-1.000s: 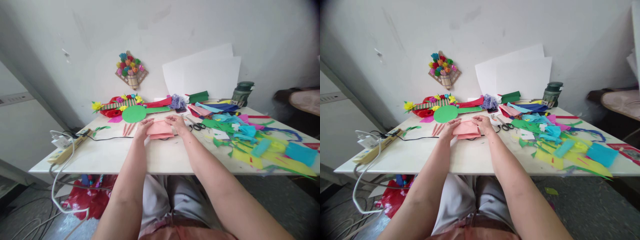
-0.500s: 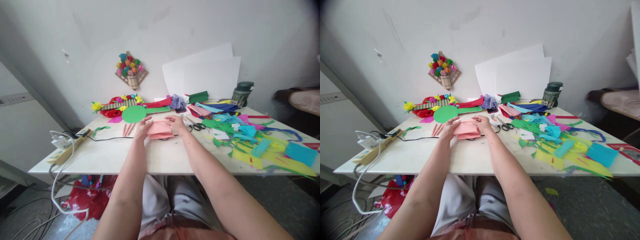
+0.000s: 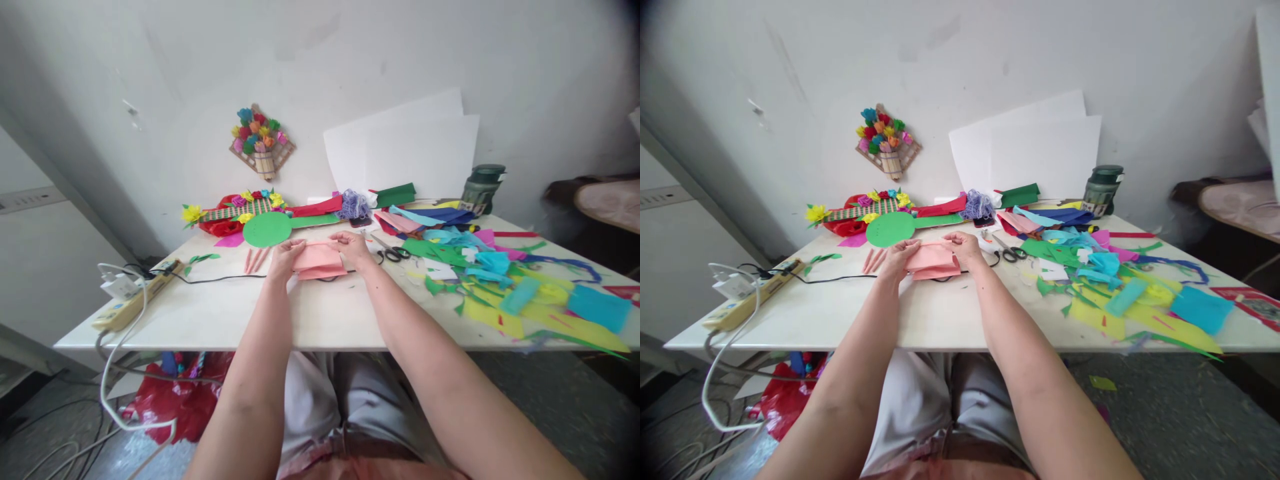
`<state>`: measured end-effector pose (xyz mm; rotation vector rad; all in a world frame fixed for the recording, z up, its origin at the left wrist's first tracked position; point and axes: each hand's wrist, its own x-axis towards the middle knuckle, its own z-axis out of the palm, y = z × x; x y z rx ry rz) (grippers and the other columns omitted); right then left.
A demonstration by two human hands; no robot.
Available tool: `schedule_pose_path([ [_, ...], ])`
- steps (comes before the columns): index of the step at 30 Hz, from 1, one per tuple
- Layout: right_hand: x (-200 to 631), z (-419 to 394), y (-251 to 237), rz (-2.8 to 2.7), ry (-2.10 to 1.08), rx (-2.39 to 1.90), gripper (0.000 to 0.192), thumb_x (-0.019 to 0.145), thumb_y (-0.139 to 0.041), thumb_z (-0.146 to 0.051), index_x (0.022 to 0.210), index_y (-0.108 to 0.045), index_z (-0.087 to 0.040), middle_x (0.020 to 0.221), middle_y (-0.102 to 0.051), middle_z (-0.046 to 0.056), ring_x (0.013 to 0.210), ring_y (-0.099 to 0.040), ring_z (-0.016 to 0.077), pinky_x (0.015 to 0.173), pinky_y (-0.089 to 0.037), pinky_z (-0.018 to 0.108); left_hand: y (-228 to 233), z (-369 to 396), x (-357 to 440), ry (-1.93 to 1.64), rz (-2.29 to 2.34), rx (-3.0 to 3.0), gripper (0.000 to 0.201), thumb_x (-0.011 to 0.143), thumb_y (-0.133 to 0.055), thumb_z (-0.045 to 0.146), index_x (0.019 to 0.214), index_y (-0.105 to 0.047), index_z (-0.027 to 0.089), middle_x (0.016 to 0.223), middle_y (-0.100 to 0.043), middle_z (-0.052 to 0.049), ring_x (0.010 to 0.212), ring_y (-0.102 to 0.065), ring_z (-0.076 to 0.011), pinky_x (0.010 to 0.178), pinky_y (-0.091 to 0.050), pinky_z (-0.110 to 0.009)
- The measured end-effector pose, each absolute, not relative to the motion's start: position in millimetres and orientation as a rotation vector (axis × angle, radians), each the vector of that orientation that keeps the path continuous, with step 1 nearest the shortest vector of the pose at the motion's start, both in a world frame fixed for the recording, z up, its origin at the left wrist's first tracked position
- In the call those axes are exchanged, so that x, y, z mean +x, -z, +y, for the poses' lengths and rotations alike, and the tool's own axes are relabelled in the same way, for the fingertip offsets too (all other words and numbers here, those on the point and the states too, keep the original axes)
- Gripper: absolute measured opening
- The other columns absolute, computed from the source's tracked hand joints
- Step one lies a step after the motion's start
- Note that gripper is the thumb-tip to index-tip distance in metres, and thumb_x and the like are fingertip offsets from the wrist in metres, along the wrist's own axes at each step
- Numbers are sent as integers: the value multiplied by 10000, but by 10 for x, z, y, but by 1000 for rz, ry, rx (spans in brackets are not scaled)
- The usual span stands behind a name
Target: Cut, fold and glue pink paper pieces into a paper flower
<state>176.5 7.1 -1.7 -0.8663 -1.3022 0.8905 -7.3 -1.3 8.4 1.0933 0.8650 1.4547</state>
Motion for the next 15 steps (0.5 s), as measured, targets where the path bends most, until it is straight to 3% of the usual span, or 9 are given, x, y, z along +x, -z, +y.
schedule_pose_path([
  [9, 1763, 63, 17, -1257, -976, -902, 340, 477, -792, -396, 699, -673, -168, 631, -654, 21, 588, -582, 146, 573, -477, 286, -62, 23, -95, -1467, 868, 1106, 464, 408, -850, 354, 770, -668, 128, 614, -646, -14, 532, -576, -113, 520, -428, -222],
  [15, 1754, 20, -24, -1260, -936, -876, 327, 475, -797, -388, 680, -666, -169, 611, -647, 9, 609, -589, 141, 612, -485, 283, -61, 24, -94, -1469, 891, 1142, 513, 417, -846, 367, 837, -675, 127, 629, -646, -8, 537, -571, -108, 521, -415, -216],
])
